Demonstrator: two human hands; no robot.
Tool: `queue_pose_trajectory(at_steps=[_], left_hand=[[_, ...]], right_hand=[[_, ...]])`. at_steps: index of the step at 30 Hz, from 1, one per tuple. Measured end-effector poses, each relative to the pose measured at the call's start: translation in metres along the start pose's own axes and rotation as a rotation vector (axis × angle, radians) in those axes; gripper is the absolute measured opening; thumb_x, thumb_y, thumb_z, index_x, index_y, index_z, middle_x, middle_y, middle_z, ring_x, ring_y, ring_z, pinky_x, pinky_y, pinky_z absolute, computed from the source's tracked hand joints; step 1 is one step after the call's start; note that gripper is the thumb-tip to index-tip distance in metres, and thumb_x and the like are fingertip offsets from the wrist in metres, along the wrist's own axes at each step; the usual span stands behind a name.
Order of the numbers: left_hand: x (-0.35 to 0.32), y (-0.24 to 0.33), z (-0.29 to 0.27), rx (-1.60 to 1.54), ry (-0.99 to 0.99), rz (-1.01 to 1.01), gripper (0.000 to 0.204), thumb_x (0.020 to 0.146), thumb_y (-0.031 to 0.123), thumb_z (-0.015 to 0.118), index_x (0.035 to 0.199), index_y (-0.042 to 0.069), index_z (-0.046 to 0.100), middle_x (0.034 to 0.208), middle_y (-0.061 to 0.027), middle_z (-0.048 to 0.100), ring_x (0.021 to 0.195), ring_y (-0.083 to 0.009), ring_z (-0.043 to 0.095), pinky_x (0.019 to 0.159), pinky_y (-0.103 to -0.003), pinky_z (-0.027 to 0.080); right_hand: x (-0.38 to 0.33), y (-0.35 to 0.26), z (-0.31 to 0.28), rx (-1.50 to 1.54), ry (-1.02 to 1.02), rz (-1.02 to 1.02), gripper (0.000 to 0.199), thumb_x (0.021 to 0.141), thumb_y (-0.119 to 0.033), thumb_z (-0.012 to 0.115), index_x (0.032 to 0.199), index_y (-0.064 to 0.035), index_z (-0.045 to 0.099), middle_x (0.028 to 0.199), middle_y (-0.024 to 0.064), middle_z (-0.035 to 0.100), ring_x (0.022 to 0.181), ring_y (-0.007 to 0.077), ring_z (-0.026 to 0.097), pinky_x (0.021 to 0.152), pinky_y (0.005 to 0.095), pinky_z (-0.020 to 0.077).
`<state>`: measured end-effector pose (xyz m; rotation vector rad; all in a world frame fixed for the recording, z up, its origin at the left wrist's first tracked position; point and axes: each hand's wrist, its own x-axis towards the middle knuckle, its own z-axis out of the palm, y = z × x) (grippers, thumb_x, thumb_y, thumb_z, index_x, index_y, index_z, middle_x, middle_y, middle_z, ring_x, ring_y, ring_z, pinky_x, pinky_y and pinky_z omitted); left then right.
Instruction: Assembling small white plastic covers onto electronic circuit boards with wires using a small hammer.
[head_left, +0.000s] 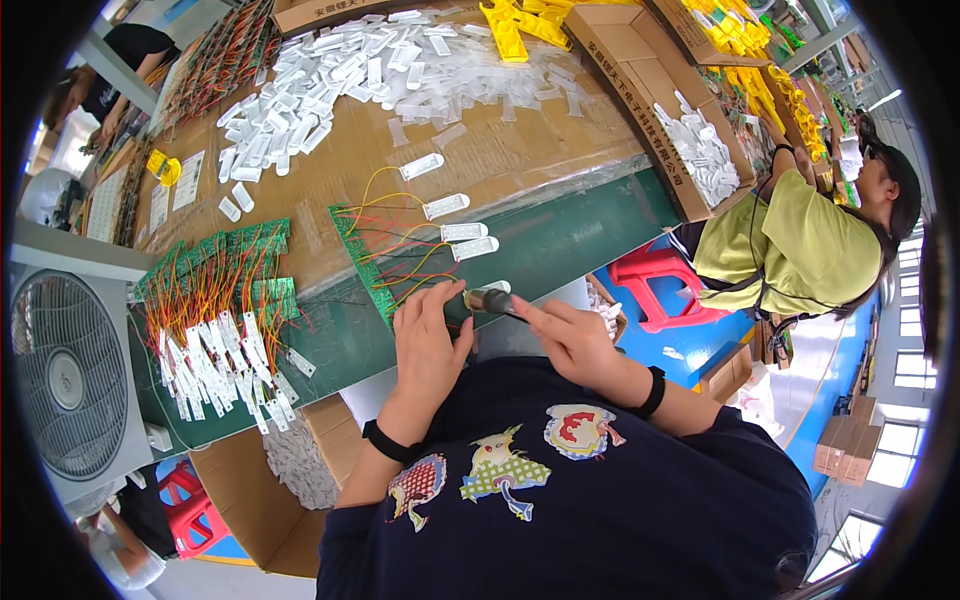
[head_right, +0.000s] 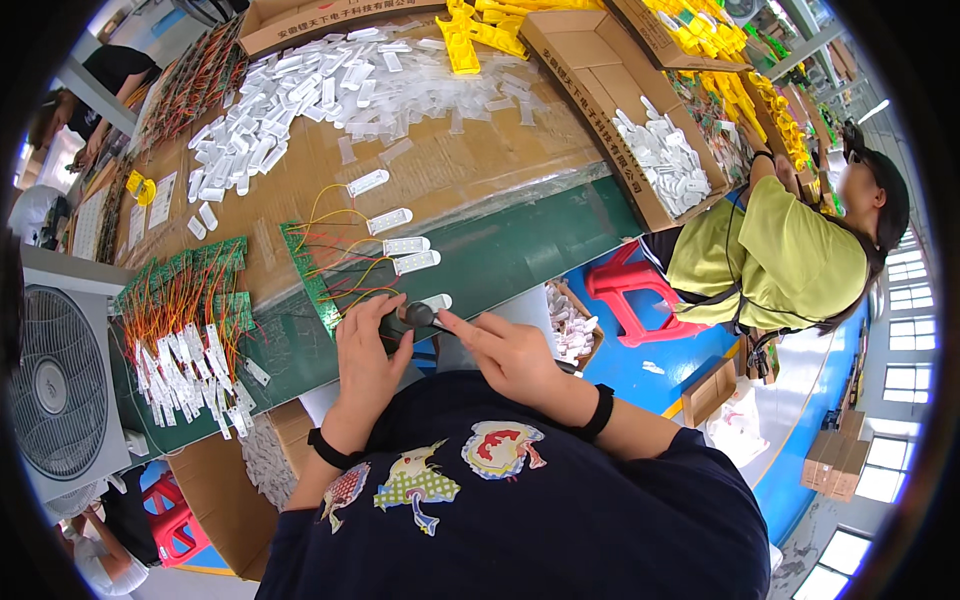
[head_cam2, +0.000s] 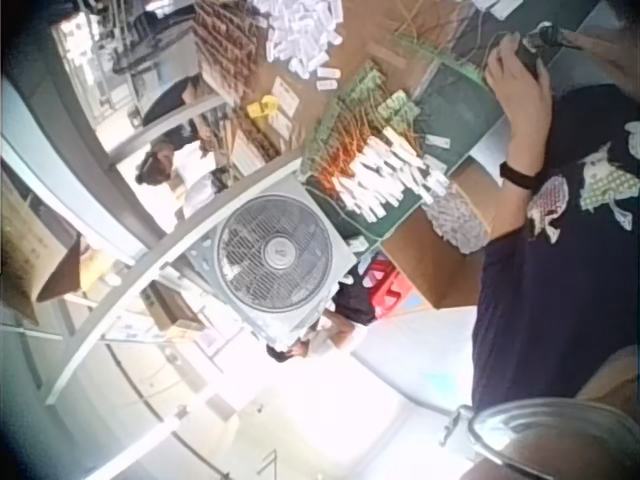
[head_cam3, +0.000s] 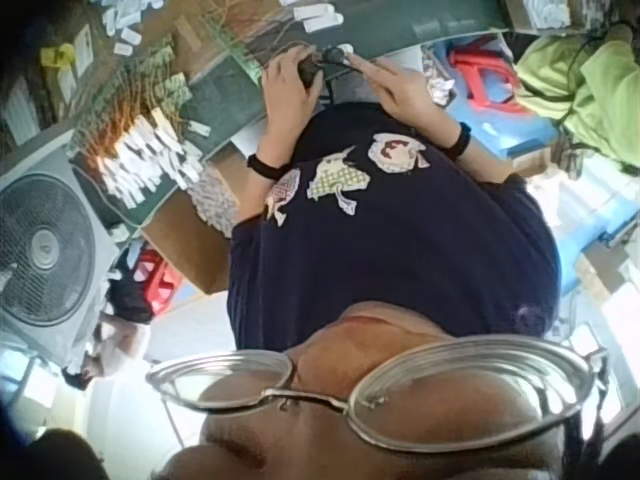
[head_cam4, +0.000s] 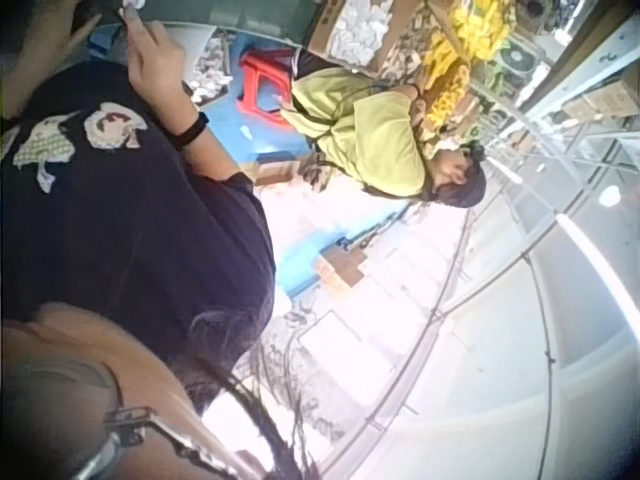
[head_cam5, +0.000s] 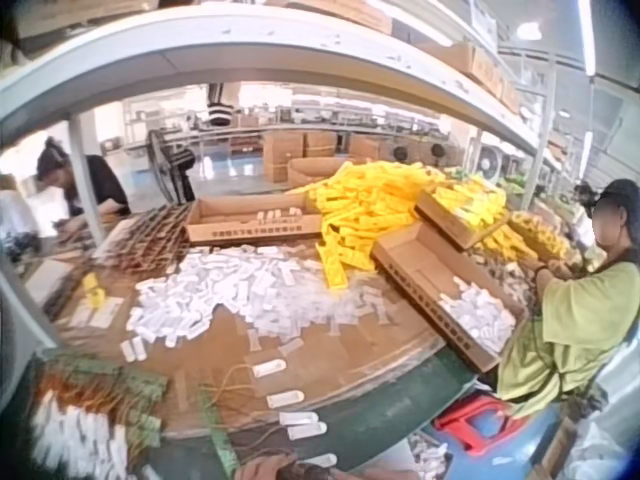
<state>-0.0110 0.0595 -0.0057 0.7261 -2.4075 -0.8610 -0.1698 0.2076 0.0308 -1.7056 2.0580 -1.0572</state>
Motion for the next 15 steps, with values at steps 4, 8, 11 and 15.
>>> queue_pose_trajectory(at_steps=[4,8,11,15], left_hand=[[0.001,-0.001,0.000,-0.021,0.035,0.054,0.059,0.073,0.006,0.073,0.126,0.002,0.046,0.119,-0.0092,0.061,0.111,-0.0336,0.053,0.096,-0.044,0.037],[0.001,-0.004,0.002,-0.047,0.065,0.049,0.055,0.073,0.005,0.072,0.123,0.003,0.050,0.120,-0.0075,0.061,0.110,-0.0337,0.053,0.095,-0.045,0.038],[0.003,0.000,0.000,-0.042,-0.010,-0.021,0.048,0.073,0.005,0.071,0.118,0.006,0.055,0.120,-0.0060,0.060,0.110,-0.0331,0.053,0.094,-0.044,0.039],[0.006,0.000,0.004,0.172,-0.026,0.192,0.042,0.073,0.007,0.070,0.114,0.010,0.060,0.121,-0.0069,0.060,0.111,-0.0319,0.052,0.093,-0.043,0.039]], right_hand=[[0.003,0.003,0.008,-0.115,-0.132,0.052,0.050,0.086,-0.001,0.058,0.134,-0.0142,0.055,0.074,0.0083,0.054,0.057,0.0262,0.056,0.051,0.0365,0.0461],[0.011,-0.002,-0.004,-0.049,-0.032,0.071,0.051,0.085,0.000,0.059,0.134,-0.0131,0.055,0.075,0.0094,0.054,0.056,0.0264,0.055,0.051,0.0361,0.0439],[0.021,-0.003,-0.015,-0.053,0.190,-0.004,0.051,0.084,0.002,0.059,0.133,-0.0121,0.056,0.075,0.0105,0.055,0.057,0.0272,0.055,0.051,0.0363,0.0441],[0.044,0.027,-0.021,-0.212,0.267,0.130,0.050,0.084,-0.002,0.063,0.133,-0.0116,0.056,0.077,0.0135,0.057,0.059,0.0257,0.058,0.055,0.0375,0.0469]])
